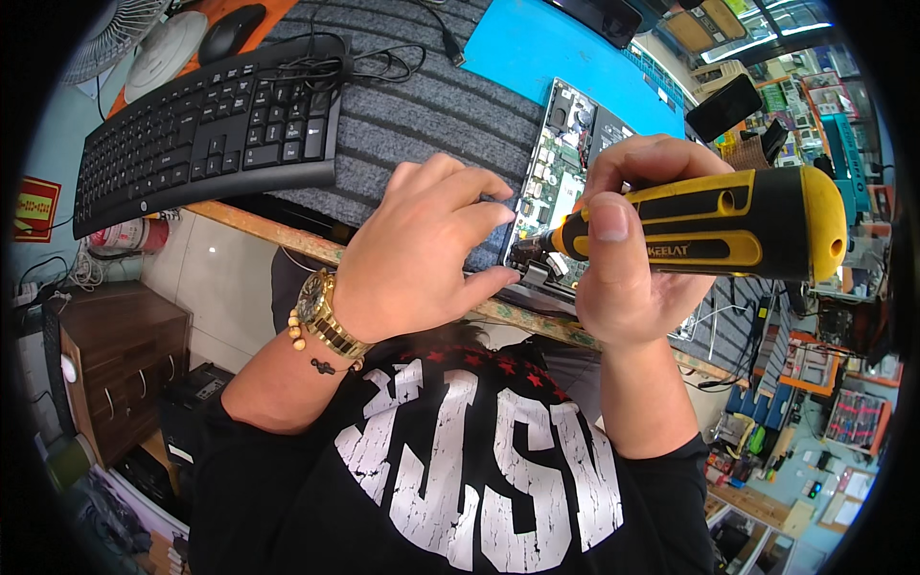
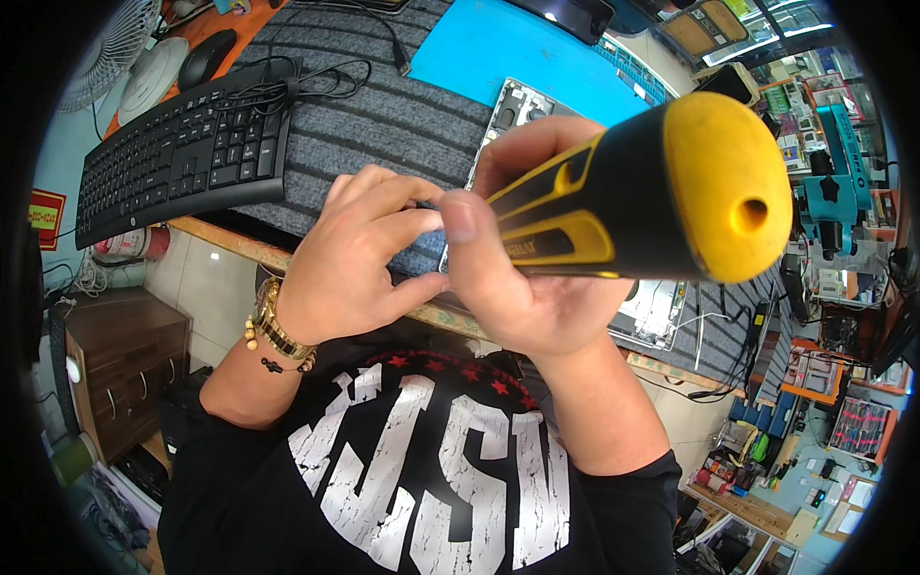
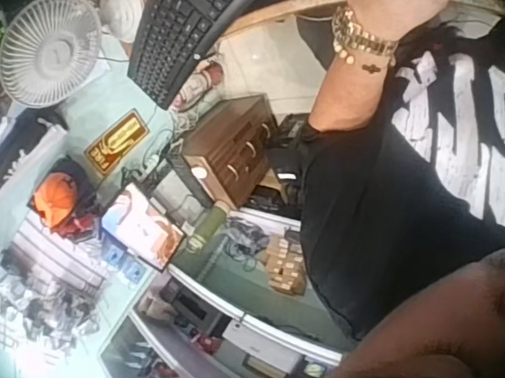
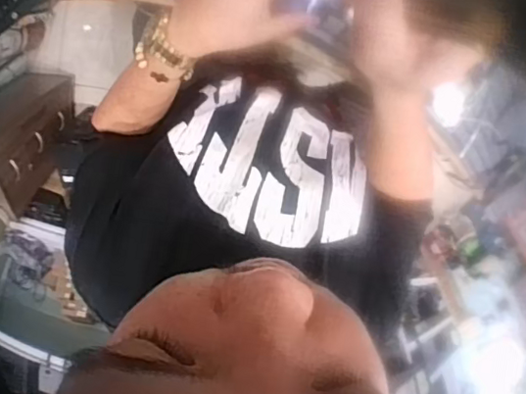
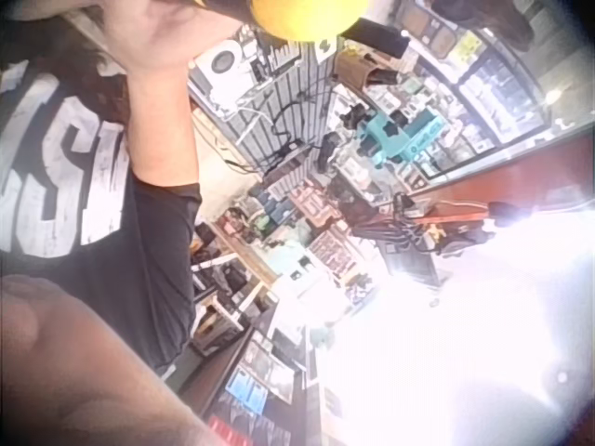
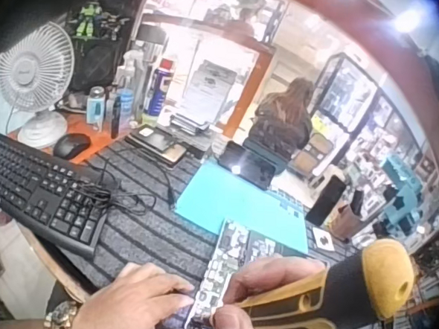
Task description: The person uses tweezers to move a white wire and a small silver component inside a laptop, and uses an electric screwdriver on the motherboard.
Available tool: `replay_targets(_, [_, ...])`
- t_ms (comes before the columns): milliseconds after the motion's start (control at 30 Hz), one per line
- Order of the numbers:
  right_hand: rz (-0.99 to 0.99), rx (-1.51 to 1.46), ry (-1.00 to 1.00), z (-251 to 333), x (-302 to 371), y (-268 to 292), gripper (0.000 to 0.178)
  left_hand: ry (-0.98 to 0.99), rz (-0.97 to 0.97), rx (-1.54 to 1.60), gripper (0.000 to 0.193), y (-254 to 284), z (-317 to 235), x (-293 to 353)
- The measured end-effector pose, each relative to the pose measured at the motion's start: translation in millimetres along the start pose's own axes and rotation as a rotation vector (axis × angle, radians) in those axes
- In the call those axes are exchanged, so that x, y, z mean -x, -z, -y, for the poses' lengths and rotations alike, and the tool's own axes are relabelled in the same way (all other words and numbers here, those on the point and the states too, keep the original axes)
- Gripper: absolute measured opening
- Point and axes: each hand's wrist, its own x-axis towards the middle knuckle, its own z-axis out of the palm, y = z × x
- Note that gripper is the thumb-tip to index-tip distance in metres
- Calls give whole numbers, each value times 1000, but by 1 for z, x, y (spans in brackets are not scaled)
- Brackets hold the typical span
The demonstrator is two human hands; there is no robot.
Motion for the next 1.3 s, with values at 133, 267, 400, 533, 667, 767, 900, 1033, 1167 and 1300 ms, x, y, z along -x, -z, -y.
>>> replay_targets(133, [23, 41, -63, 3, 1, 4, 39, 9, 10, 10, 53, 4, -2, 1])
replay_targets(267, [-9, -31, -42, 6, 1, 0, 41, 0, 70, 55, 42, 24, -4, -8])
replay_targets(400, [-27, -73, -120, 9, 3, 0, 40, 67, 185, -232, 31, 62, 13, -57])
replay_targets(533, [-40, -156, -230, 13, 4, -3, 38, 239, 213, -491, 24, 80, 65, -137])
replay_targets(667, [48, -71, -173, 11, 5, 3, 37, 222, 225, -617, 23, 47, 126, -191])
replay_targets(767, [63, -53, -264, 17, 4, 6, 38, 200, 227, -654, 23, 28, 150, -206])
replay_targets(900, [41, -120, -381, 25, 0, 1, 32, 163, 191, -720, 19, 25, 146, -206])
replay_targets(1033, [79, -43, -311, 19, 6, 8, 38, 55, 220, -832, 19, 19, 140, -211])
replay_targets(1167, [155, -18, -300, 18, 7, 10, 37, 45, 222, -852, 22, 19, 141, -206])
replay_targets(1300, [136, 1, -281, 19, 5, 7, 37, 87, 220, -881, 22, 18, 142, -203])
